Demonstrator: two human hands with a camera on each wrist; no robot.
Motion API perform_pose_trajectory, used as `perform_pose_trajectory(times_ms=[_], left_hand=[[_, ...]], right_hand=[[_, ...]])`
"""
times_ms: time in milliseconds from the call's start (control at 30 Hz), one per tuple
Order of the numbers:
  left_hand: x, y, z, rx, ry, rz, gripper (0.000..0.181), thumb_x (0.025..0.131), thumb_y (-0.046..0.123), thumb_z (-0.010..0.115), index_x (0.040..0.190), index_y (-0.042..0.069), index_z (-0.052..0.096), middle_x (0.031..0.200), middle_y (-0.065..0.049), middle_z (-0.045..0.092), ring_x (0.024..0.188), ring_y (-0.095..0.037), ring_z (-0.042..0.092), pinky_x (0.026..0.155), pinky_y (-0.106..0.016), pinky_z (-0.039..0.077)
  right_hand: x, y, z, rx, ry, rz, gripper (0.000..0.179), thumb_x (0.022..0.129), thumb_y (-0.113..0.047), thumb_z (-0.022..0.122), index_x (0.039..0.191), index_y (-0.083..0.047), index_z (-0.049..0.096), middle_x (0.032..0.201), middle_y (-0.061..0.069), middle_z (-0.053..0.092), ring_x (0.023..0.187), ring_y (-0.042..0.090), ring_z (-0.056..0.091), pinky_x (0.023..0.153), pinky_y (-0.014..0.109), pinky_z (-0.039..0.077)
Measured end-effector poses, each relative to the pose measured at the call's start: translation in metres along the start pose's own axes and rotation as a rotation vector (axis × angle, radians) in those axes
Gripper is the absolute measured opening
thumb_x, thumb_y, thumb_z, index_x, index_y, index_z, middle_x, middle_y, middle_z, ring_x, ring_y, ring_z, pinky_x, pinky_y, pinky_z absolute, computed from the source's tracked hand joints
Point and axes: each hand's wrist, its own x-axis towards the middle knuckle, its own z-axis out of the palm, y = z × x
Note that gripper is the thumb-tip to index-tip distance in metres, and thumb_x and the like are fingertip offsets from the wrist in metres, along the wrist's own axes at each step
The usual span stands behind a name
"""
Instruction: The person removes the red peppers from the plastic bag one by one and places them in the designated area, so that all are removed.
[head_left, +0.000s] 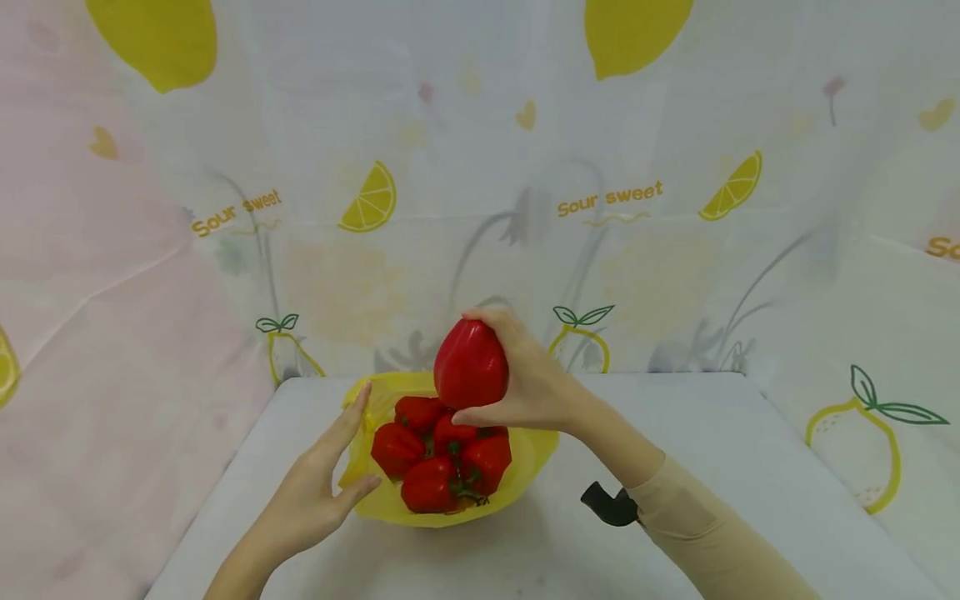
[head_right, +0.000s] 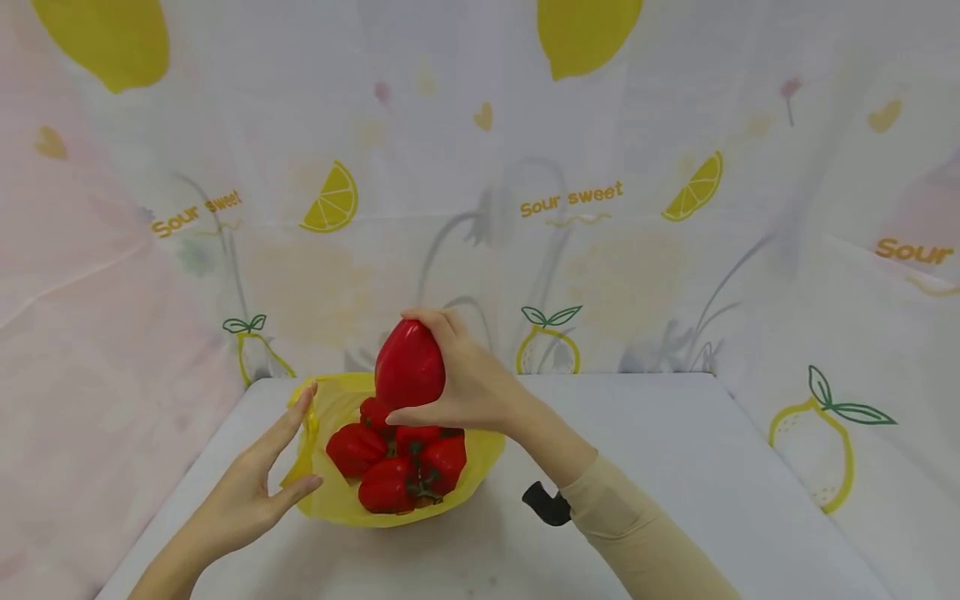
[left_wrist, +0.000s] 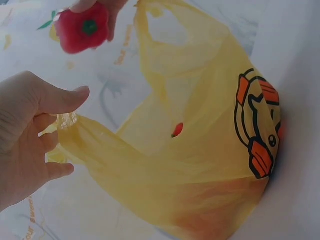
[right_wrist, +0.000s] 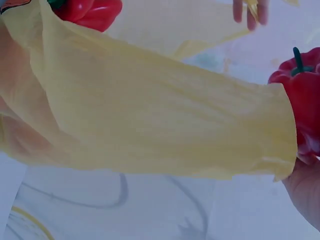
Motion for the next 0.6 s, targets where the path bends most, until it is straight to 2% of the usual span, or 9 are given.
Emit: perform_pose_trajectory(times_ms=[133, 433, 600], left_hand=[[0.0, 0.0, 0.001, 0.01, 0.007, 0.003, 0.108, 0.071, -0.007, 0.08, 0.155, 0.013, 0.016, 0.158, -0.006, 0.023, 0.14, -0.007, 0.021, 0.105, -0.008, 0.015], [0.0, 0.0, 0.0, 0.017, 0.002, -0.006, 0.107, 0.072, -0.004, 0.08, 0.155, 0.015, 0.017, 0.158, -0.003, 0.023, 0.14, -0.004, 0.019, 0.104, -0.006, 0.016], [0.001, 0.0, 0.0, 0.011, 0.0, 0.004, 0.108, 0.071, -0.004, 0.081, 0.155, 0.014, 0.017, 0.159, -0.003, 0.021, 0.14, -0.002, 0.017, 0.104, -0.006, 0.016]], right_hand=[[-0.008, 0.006, -0.013, -0.044, 0.02, -0.017, 0.099, 0.065, -0.03, 0.09, 0.142, -0.015, 0.029, 0.135, 0.005, 0.039, 0.121, 0.019, 0.044, 0.084, 0.034, 0.053], [-0.028, 0.019, -0.037, -0.138, 0.042, -0.01, 0.099, 0.064, -0.029, 0.09, 0.142, -0.014, 0.031, 0.135, 0.006, 0.04, 0.119, 0.021, 0.047, 0.08, 0.035, 0.054], [-0.041, 0.026, -0.049, -0.152, 0.036, -0.005, 0.099, 0.064, -0.027, 0.09, 0.142, -0.012, 0.031, 0.136, 0.007, 0.039, 0.12, 0.022, 0.046, 0.081, 0.036, 0.054]])
